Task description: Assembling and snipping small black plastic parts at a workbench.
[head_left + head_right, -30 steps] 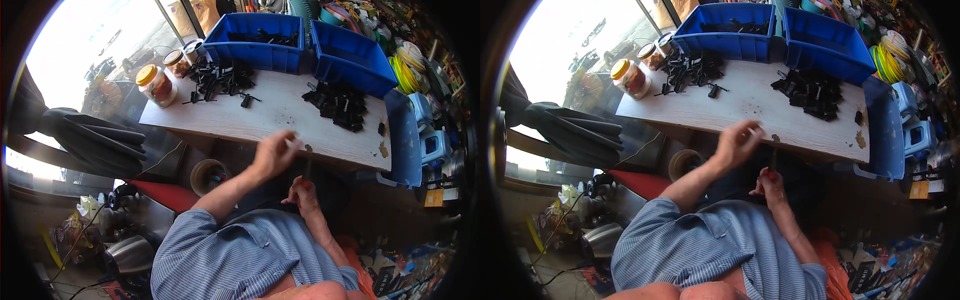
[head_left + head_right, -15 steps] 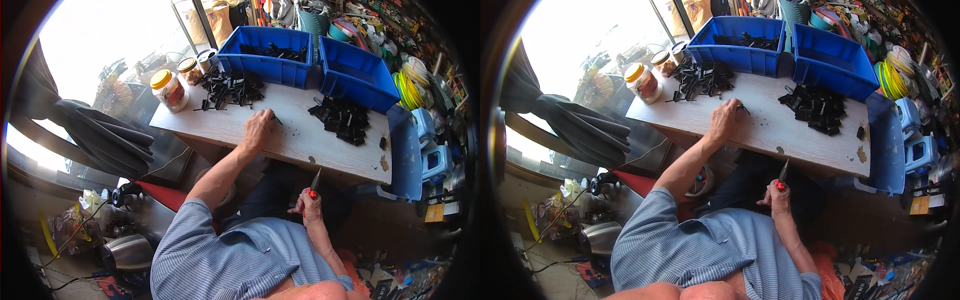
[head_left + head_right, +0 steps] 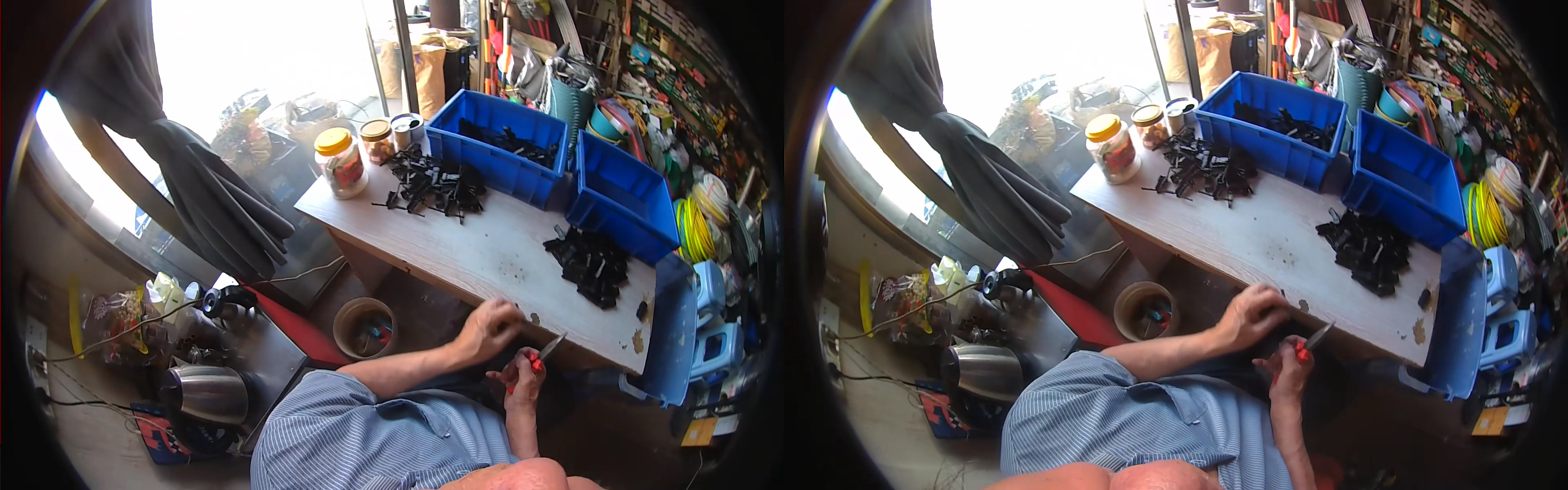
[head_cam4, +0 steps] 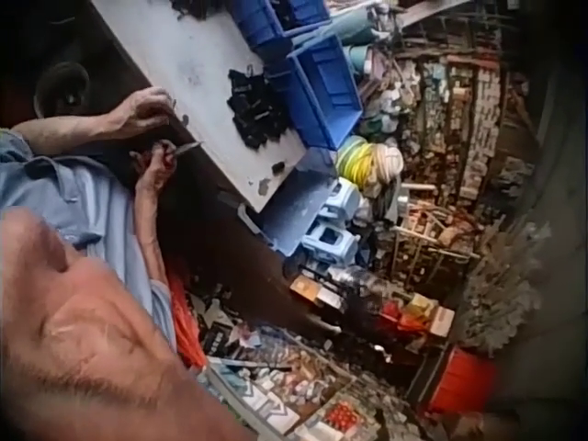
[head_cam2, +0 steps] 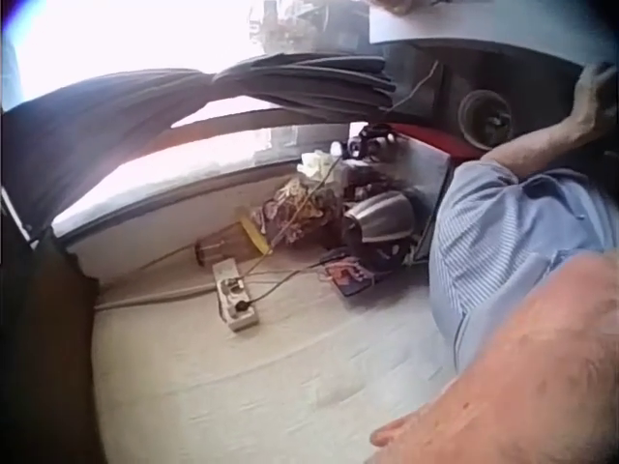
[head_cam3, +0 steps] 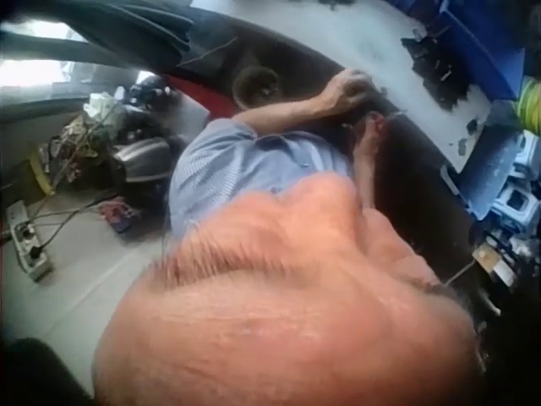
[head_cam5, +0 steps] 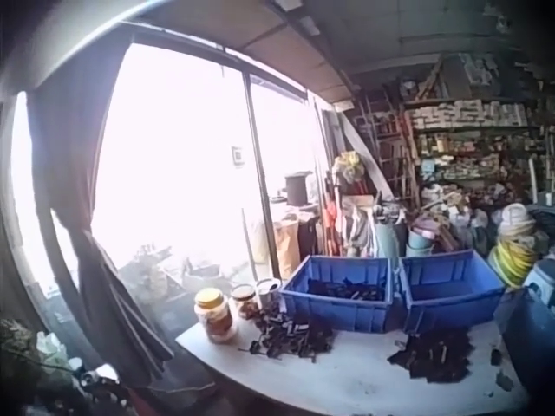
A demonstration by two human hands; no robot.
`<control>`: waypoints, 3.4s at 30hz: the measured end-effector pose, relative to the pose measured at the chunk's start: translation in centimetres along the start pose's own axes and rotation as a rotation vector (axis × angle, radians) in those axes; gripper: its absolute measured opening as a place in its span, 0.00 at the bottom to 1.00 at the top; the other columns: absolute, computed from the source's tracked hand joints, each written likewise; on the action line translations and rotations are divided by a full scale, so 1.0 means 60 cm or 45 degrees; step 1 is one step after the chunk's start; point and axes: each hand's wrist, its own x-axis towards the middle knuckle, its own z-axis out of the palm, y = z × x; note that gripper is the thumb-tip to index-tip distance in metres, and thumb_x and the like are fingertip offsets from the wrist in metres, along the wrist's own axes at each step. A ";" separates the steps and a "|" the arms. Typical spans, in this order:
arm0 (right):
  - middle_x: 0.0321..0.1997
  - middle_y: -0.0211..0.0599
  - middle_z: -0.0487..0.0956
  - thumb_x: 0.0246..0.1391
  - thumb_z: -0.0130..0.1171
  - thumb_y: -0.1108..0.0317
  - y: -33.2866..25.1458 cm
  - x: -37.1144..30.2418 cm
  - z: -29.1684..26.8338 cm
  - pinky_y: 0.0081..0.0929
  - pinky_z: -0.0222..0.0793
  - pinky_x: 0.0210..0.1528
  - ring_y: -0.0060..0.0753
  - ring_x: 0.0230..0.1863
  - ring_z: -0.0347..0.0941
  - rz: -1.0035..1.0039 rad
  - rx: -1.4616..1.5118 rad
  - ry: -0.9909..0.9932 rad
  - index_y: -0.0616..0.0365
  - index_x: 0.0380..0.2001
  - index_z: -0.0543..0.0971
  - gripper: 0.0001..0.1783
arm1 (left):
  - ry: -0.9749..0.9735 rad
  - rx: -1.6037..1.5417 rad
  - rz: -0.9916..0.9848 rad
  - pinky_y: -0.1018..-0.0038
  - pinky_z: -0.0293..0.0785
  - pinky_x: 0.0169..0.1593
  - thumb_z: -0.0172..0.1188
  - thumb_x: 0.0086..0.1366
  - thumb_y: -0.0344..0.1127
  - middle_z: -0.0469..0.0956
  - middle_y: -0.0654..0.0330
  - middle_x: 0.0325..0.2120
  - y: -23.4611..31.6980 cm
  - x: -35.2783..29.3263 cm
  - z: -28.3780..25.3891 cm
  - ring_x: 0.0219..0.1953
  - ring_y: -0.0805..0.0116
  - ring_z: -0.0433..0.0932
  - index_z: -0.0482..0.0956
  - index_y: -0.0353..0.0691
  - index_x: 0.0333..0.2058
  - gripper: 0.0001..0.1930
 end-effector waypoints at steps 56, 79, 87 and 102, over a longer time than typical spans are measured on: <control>0.45 0.33 0.70 0.54 0.61 0.56 0.016 -0.027 0.009 0.27 0.68 0.46 0.29 0.44 0.69 -0.076 -0.258 0.179 0.54 0.50 0.70 0.23 | -0.043 -0.318 -0.465 0.66 0.79 0.47 0.56 0.71 0.37 0.82 0.48 0.41 -0.040 -0.080 0.048 0.42 0.57 0.83 0.76 0.32 0.49 0.15; 0.20 0.25 0.73 0.55 0.56 0.64 0.038 0.001 -0.002 0.16 0.59 0.19 0.18 0.18 0.66 -0.115 -0.164 0.299 0.50 0.27 0.72 0.05 | -0.370 -0.962 -1.051 0.77 0.70 0.24 0.59 0.69 0.46 0.74 0.64 0.18 -0.044 -0.078 0.049 0.20 0.76 0.73 0.78 0.37 0.34 0.16; 0.20 0.24 0.71 0.54 0.56 0.66 0.017 -0.014 0.027 0.16 0.57 0.18 0.16 0.16 0.63 -0.010 -0.153 0.184 0.48 0.27 0.71 0.05 | -0.316 -1.162 -1.340 0.70 0.73 0.17 0.61 0.64 0.38 0.74 0.60 0.17 -0.048 -0.074 0.056 0.14 0.66 0.75 0.75 0.37 0.31 0.10; 0.18 0.23 0.67 0.56 0.56 0.64 0.036 -0.018 0.018 0.18 0.57 0.19 0.18 0.16 0.62 0.031 -0.289 0.326 0.49 0.22 0.69 0.11 | -0.294 -1.192 -1.559 0.70 0.73 0.18 0.58 0.64 0.39 0.75 0.58 0.14 -0.039 -0.083 0.065 0.13 0.66 0.74 0.73 0.39 0.33 0.09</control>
